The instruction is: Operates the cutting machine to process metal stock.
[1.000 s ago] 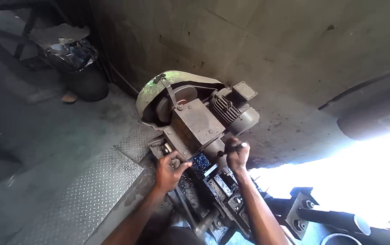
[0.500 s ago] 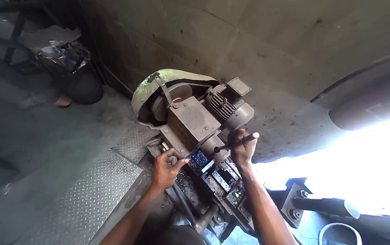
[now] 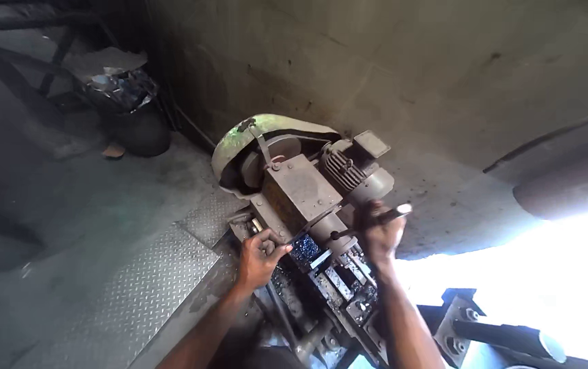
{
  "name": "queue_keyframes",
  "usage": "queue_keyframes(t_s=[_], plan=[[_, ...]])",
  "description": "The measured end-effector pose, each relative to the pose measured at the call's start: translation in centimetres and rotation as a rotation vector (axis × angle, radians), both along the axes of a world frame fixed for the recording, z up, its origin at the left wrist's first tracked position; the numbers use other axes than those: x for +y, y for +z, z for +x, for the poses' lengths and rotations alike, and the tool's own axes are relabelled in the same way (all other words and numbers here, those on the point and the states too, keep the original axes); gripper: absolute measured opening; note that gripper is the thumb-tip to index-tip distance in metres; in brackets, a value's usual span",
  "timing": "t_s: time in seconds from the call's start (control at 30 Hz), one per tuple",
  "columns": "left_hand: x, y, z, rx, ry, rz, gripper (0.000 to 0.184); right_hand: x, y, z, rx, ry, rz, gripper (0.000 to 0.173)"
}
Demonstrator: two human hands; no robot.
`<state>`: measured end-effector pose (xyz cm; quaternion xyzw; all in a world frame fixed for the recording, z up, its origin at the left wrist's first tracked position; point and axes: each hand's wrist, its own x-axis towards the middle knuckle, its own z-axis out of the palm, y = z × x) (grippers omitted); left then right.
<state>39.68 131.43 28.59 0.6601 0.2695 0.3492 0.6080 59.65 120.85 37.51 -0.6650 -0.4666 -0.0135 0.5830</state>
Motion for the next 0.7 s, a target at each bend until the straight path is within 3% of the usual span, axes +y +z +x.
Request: queue_keyframes(t_s=[0.07,0.2,0.27,0.5,0.57,0.63,0.7], plan=[[0.0,-0.1,0.1,-0.018,-0.014,0.015,0.008,-0.1,1.0,0.3,0.1,0.02,0.093,0.044],[0.0,0.1,0.3,-0.051,-0.012,0.003,0.009,-0.2,-4.7,2.2,0.05,-0.035,-0.072,0.052],[-0.1,0.2,0.1,-0.043,-0.012,-0.004,0.009,0.1,-5.3,2.2,0.026,-0.016,-0.135,0.052],[-0.1,0.1,0.3,-0.063,0.002,-0.024,0.009,-1.1,2.9,1.5,0.15,0.081,0.108,0.043],[-0.1,0.1,0.3,-0.066,-0.006,-0.013,0.008,-1.1,1.4,1.5,0.113,0.028,0.062,0.045],[-0.1,0.1,0.3,-0.065,-0.012,-0.017,0.009,-0.8,-2.7,1.6,0.008,-0.029,-0.068,0.048],[-0.2,0.0,0.2,-0.054,-0.016,-0.03,0.008,-0.5,-6.5,1.7,-0.099,-0.018,-0.206,0.039]])
